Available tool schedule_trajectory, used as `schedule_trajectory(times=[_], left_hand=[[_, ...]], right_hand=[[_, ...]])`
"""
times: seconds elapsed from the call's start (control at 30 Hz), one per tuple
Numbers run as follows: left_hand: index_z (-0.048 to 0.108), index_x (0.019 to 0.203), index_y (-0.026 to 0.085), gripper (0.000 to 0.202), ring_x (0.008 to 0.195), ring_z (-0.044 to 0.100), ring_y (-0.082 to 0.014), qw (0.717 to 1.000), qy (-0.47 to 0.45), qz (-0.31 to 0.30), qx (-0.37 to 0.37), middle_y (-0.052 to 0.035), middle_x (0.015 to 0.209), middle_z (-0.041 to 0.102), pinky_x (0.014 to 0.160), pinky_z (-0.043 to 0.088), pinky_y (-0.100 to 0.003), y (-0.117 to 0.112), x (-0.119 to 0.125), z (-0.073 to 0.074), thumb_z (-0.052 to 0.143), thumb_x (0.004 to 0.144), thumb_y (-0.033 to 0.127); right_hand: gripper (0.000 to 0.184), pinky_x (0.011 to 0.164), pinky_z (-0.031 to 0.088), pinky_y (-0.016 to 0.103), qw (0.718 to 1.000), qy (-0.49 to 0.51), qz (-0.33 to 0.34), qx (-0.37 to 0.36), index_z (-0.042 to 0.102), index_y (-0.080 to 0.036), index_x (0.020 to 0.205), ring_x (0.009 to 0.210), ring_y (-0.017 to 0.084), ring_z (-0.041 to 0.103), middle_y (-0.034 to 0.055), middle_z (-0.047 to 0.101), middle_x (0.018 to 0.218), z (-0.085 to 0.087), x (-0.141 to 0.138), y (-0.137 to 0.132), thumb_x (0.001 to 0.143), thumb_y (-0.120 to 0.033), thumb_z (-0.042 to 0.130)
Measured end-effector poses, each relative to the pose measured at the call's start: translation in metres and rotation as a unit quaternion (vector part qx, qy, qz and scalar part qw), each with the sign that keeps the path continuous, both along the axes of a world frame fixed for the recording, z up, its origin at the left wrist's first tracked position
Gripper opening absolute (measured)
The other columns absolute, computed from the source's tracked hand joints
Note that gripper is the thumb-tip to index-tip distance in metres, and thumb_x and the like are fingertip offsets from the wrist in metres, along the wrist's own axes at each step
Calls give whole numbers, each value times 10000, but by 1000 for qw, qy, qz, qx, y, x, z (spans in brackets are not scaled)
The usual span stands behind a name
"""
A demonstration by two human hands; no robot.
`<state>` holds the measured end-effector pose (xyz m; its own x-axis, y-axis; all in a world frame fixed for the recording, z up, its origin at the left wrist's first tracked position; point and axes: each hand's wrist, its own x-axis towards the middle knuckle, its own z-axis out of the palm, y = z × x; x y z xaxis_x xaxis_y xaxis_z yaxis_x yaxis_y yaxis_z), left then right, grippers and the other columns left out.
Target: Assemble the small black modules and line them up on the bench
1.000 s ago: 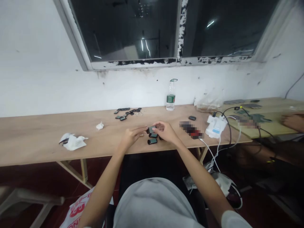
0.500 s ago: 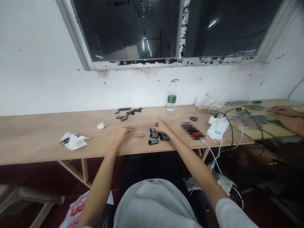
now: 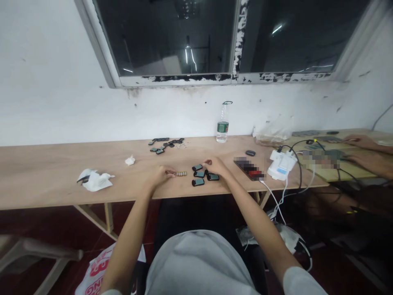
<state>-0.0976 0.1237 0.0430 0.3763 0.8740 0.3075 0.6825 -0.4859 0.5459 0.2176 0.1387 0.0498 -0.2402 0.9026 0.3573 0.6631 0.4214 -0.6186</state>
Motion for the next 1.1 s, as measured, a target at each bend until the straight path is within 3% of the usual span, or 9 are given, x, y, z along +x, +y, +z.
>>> schedule_trajectory(times=[0.17, 0.37, 0.47, 0.63, 0.8, 1.1], left_hand=[[783, 993, 190, 256, 888, 731, -289, 999, -12, 28, -19, -99, 1000, 785, 796, 590, -388, -5, 8, 1, 720, 785, 326], [764, 1059, 191, 373, 785, 716, -264, 999, -18, 24, -12, -88, 939, 787, 724, 586, -363, -6, 10, -1, 759, 771, 429], [746, 1107, 188, 436, 844, 717, -276, 999, -13, 47, 2, -83, 973, 783, 751, 583, -362, -5, 7, -2, 692, 820, 512], [746, 1080, 170, 377, 1035, 691, -300, 996, 16, 78, 42, -108, 1129, 750, 933, 541, -405, 4, 0, -9, 542, 904, 433], [760, 1024, 166, 331, 1044, 687, -282, 996, 32, 77, 43, -109, 1111, 748, 976, 527, -403, 9, -1, -15, 510, 888, 336], [757, 1038, 175, 367, 1044, 680, -274, 995, 55, 73, 41, -107, 1124, 734, 985, 519, -393, 11, 0, -19, 478, 912, 377]], right_hand=[[161, 800, 509, 302, 996, 76, -37, 27, 753, -161, 847, 809, 208, 682, 84, 770, 890, -12, 36, -8, 844, -250, 618], [158, 816, 513, 294, 995, 92, -29, -26, 745, -149, 871, 835, 214, 691, 93, 771, 917, -30, 72, 2, 824, -245, 628], [132, 793, 505, 281, 995, 70, -41, -49, 733, -139, 821, 802, 206, 684, 95, 766, 873, -35, 82, 6, 812, -219, 628], [123, 756, 479, 244, 997, 40, -55, -33, 712, -146, 777, 778, 186, 667, 82, 758, 843, -36, 82, 4, 796, -142, 591], [137, 691, 450, 229, 997, 0, -74, -23, 719, -157, 767, 723, 173, 646, 77, 751, 805, -34, 74, 0, 791, -142, 584], [106, 645, 427, 224, 996, -27, -87, -25, 707, -175, 771, 698, 168, 628, 69, 739, 787, -34, 70, -1, 781, -174, 602]])
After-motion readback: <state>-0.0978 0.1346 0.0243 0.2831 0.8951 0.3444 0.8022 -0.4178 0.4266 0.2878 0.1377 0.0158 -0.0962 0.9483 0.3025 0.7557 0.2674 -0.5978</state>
